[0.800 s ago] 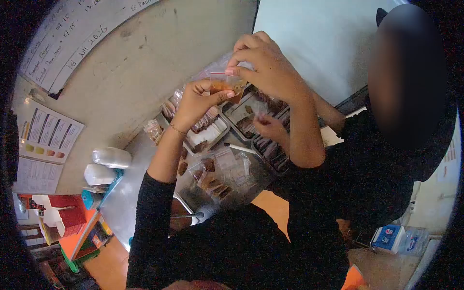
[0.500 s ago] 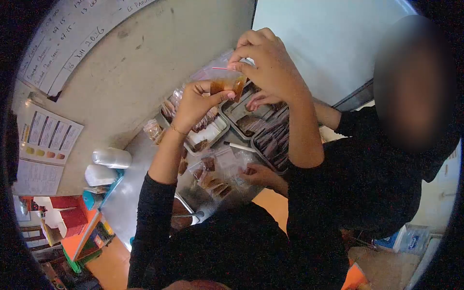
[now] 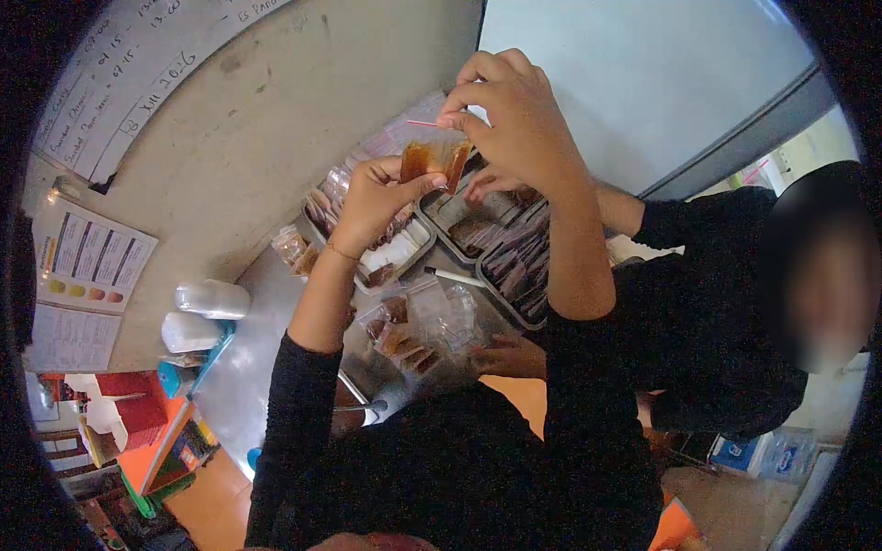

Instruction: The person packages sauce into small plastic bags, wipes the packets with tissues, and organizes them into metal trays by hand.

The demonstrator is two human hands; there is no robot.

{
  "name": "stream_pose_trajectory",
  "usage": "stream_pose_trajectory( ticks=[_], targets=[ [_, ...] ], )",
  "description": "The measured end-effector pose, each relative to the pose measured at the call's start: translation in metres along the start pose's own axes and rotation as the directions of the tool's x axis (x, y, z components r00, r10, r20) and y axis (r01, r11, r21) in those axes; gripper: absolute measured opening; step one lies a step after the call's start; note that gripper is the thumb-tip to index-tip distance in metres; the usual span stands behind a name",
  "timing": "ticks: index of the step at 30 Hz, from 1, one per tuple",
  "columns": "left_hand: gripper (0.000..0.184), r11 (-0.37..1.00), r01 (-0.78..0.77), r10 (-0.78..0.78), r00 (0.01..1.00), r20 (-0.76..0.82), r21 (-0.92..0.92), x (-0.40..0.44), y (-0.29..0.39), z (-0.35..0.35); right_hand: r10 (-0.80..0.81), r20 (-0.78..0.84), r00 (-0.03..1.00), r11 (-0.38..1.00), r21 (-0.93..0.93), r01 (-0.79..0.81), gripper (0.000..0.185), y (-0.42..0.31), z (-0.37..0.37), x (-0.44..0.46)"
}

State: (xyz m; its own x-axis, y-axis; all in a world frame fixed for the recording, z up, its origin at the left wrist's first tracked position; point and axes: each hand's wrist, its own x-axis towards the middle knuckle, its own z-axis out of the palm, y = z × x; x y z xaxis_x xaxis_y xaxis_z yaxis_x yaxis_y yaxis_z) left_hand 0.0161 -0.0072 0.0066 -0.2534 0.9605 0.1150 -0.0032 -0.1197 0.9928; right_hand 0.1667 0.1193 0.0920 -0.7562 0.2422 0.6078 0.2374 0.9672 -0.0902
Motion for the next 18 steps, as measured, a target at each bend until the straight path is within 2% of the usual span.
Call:
stream_pose_trajectory(
  ticks=[3,5,9,11,14,18],
  targets=[
    [0.02,0.999,0.022,-0.021,0.999,-0.028,0.041,0.003,-0.01,0.002,0.032,0.001,0.999,0.999,-0.014,-0.032,0.012,0.001,0.001,0.001],
    [0.018,0.996,-0.067,0.063,0.996,-0.071,-0.052,0.004,-0.021,0.006,0.051,-0.031,0.998,0.999,-0.012,-0.051,0.012,0.004,0.004,0.0],
    [0.02,0.996,-0.033,0.021,0.991,-0.134,-0.088,0.0,-0.024,0.015,0.082,-0.036,0.996,0.996,-0.019,-0.083,0.012,0.005,0.004,-0.003],
    [0.02,0.964,-0.117,0.075,0.981,-0.177,-0.237,0.001,-0.037,0.02,0.112,-0.049,0.992,0.993,-0.029,-0.114,0.012,0.005,0.004,-0.003],
    [0.018,0.952,-0.109,0.051,0.978,-0.202,-0.285,-0.002,-0.036,0.024,0.146,-0.035,0.989,0.989,0.002,-0.146,0.013,0.009,0.005,-0.004],
    [0.015,0.964,-0.078,0.026,0.98,-0.199,-0.256,-0.003,-0.05,0.018,0.166,-0.039,0.985,0.986,-0.018,-0.167,0.014,0.006,0.006,-0.004]
  ],
)
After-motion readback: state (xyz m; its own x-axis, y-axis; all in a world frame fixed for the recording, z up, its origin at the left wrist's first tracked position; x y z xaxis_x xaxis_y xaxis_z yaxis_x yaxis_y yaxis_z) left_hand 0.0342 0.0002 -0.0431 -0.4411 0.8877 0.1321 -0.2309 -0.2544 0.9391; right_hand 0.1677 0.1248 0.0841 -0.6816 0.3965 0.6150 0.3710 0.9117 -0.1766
